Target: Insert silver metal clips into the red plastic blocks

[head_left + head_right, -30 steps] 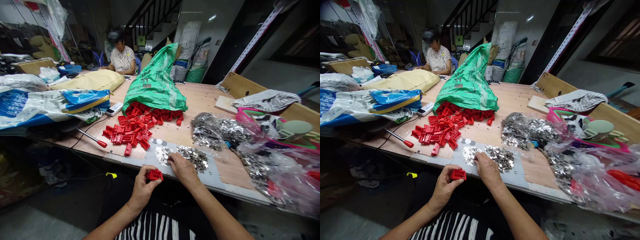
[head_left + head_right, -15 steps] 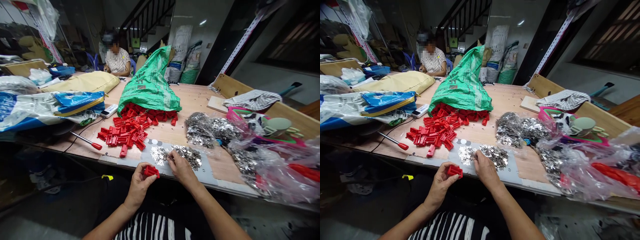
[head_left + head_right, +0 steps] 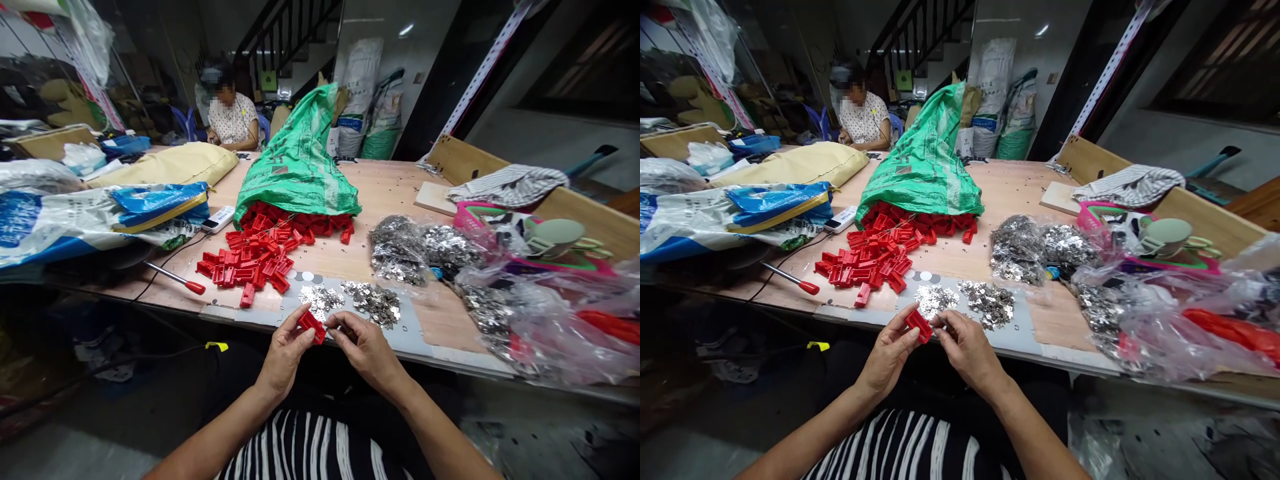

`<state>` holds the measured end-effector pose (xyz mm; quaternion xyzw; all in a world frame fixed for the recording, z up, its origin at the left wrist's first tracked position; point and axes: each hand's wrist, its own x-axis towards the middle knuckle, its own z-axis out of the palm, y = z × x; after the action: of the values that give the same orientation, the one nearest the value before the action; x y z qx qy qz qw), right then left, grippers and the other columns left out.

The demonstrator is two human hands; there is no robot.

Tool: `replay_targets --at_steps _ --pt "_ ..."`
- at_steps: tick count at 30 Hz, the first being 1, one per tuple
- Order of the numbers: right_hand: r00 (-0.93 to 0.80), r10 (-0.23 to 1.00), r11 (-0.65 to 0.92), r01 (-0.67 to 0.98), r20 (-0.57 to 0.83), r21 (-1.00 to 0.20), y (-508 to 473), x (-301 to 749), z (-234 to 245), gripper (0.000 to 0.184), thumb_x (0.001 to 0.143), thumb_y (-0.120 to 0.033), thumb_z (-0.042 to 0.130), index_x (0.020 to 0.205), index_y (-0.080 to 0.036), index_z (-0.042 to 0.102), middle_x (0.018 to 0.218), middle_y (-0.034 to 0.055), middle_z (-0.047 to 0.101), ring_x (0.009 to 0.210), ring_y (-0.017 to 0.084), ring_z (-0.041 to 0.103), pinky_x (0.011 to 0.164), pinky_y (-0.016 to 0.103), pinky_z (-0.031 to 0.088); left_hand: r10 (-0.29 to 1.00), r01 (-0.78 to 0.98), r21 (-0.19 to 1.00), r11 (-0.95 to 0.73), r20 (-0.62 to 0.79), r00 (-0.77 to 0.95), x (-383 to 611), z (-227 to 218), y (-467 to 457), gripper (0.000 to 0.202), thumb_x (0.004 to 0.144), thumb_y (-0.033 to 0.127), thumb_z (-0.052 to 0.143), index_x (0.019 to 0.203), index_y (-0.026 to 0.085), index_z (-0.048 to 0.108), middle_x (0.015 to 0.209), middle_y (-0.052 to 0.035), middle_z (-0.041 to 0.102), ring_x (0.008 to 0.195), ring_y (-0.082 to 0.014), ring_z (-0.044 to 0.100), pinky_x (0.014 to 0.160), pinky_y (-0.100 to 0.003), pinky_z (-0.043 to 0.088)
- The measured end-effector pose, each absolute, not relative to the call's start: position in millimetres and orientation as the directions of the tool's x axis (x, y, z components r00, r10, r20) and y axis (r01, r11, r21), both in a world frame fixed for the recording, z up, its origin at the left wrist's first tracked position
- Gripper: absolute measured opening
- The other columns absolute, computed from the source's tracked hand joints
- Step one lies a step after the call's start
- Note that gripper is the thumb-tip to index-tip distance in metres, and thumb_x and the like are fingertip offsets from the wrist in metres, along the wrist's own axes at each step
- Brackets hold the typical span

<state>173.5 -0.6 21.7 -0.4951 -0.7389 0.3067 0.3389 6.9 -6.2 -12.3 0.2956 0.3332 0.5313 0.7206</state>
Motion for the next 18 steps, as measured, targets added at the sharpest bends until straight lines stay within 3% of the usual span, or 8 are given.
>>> replay_targets --at_steps 4,8,18 --pt "-0.28 0.916 0.394 0.488 0.288 -0.779 -8.8 169.4 15.8 0.013 0.087 -0.011 0.05 0.087 -0.021 0.059 0.084 0.0025 0.061 0.078 0.015 0.058 0.073 0.026 0.045 0.942 -0.594 0.735 0.329 -0.208 0.264 9.1 -11.0 -8.0 0.052 0.074 0.024 0.074 0.124 0.023 0.059 0.1 -0.004 0.067 0.091 -0.0143 0.062 0.086 -0.026 0.047" --pt "-0.288 0.917 0.383 0.448 0.275 -0.808 -17.8 169.8 9.9 0.013 0.088 -0.011 0.053 0.086 -0.02 0.061 0.084 0.0022 0.06 0.08 0.014 0.057 0.074 0.025 0.045 0.926 -0.592 0.715 0.371 -0.241 0.289 5.6 -12.3 -8.1 0.051 0.075 0.025 0.073 0.124 0.025 0.059 0.1 -0.0041 0.067 0.09 -0.0144 0.063 0.086 -0.028 0.049" --pt "-0.213 0.977 0.051 0.204 0.006 -0.978 -35.7 179.2 -2.2 0.008 0.073 -0.011 0.07 0.073 -0.019 0.069 0.073 -0.0039 0.053 0.066 0.009 0.049 0.063 0.02 0.038 0.855 -0.391 0.78 0.488 -0.338 0.393 0.9 -23.6 -19.0 0.06 0.071 0.029 0.076 0.128 0.025 0.056 0.108 -0.0063 0.067 0.102 -0.02 0.063 0.091 -0.028 0.05"
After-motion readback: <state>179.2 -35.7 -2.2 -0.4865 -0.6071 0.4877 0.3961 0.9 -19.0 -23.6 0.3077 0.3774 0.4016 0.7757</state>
